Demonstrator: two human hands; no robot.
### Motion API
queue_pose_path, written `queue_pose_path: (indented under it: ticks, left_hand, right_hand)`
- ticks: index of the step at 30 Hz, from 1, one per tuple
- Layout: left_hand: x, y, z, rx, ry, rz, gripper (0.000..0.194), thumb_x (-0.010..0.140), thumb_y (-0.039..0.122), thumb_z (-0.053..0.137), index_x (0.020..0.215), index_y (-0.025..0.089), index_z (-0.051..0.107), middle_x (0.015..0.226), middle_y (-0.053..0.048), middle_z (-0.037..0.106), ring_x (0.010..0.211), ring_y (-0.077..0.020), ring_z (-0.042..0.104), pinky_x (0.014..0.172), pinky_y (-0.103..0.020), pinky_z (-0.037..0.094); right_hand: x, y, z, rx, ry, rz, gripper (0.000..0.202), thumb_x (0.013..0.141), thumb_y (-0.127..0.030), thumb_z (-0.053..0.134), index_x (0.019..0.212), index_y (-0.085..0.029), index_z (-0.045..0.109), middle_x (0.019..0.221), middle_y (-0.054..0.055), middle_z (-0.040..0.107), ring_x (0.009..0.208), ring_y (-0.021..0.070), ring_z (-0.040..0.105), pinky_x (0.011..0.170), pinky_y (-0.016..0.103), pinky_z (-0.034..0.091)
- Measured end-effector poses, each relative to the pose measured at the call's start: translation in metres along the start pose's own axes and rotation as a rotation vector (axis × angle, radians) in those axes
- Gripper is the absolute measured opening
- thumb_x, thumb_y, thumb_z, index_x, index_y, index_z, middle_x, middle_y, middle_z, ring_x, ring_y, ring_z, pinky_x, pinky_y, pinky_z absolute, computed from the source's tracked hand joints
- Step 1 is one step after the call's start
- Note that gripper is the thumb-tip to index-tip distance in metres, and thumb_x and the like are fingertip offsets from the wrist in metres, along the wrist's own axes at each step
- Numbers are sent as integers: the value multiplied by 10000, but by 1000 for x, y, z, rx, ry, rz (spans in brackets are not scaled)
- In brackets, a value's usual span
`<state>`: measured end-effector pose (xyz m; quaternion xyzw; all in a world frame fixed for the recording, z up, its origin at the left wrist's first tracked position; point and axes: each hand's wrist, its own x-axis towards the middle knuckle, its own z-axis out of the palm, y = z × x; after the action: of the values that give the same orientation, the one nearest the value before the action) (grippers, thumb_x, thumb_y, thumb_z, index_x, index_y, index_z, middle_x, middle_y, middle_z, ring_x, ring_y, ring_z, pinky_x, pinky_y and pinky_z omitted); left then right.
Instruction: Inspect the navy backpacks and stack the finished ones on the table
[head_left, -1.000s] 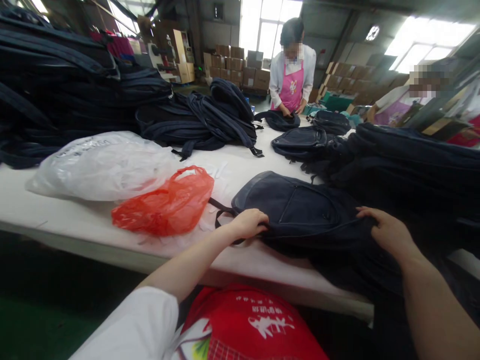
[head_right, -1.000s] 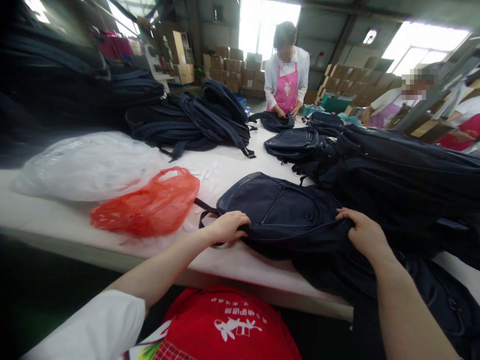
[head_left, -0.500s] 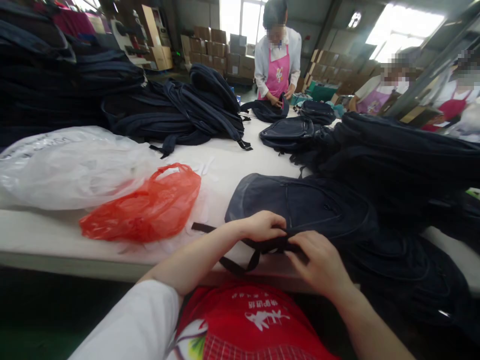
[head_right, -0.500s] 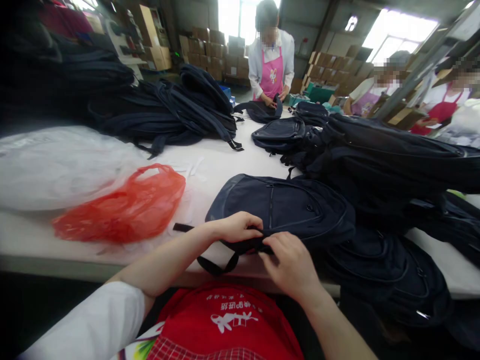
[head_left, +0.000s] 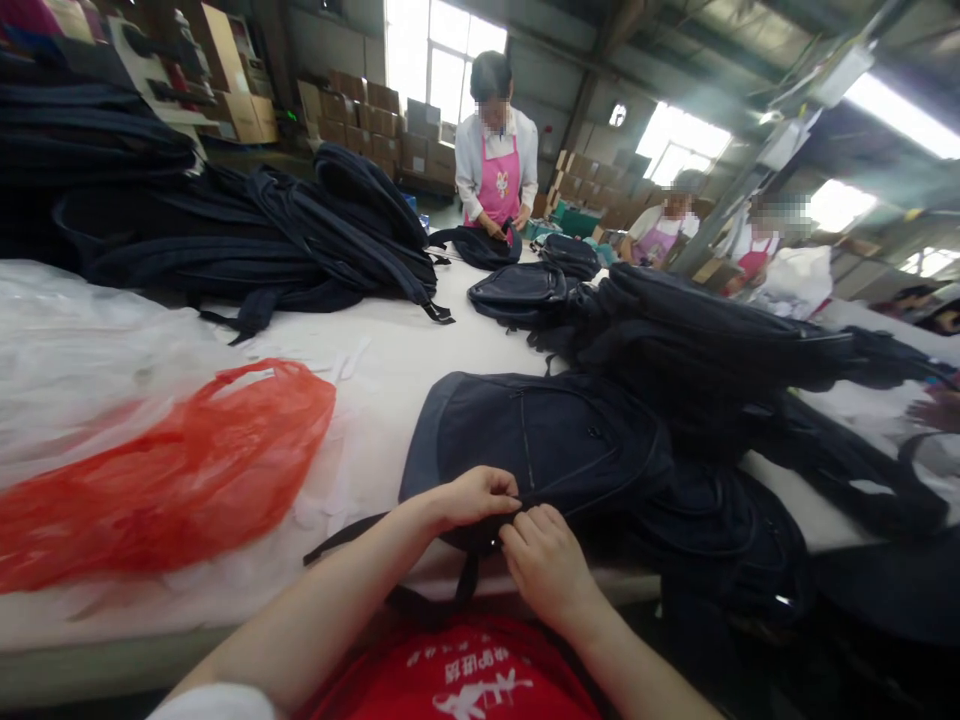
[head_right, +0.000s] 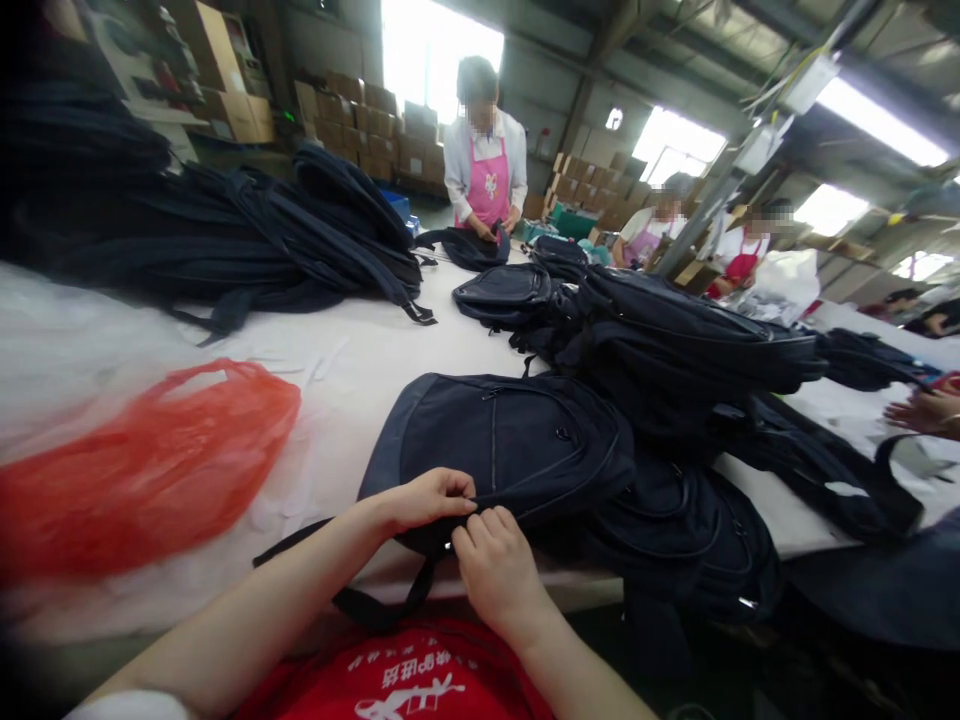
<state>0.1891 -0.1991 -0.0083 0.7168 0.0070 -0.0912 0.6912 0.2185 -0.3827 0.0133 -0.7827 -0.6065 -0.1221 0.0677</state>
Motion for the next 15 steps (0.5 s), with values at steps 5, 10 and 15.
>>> queue_pose_path:
  ticks: [5, 10, 15]
  left_hand:
    - [-1, -2, 0, -4, 3, 44, 300, 749, 427, 649, 729, 149, 540, 638, 57, 467, 593, -87, 375, 554, -213, 301]
    - [-5, -4, -2, -36, -15, 57, 330, 768, 453, 648, 718, 161, 503, 627, 61, 454, 577, -85, 365, 532, -211, 273]
    - [-7, -7, -1, -6, -20, 62, 345, 767, 467, 647, 704, 167, 489, 613, 67, 414, 568, -83, 335, 517, -214, 246]
  right_hand:
    - [-4, 2, 10, 40, 160, 48, 168, 865, -94, 430, 813, -199, 551, 755, 20, 569, 775, 184, 485, 936, 385, 363]
    - [-12, 18, -8, 132, 339, 192, 158, 880, -84, 451, 835, -204, 545, 868, 12, 631, 874, 160, 560, 1086, 456, 275]
    - [-20, 81, -46, -96, 444, 397, 78, 883, -160, 498, 856, -201, 559, 982, 54, 673, 905, 194, 596, 1104, 532, 231]
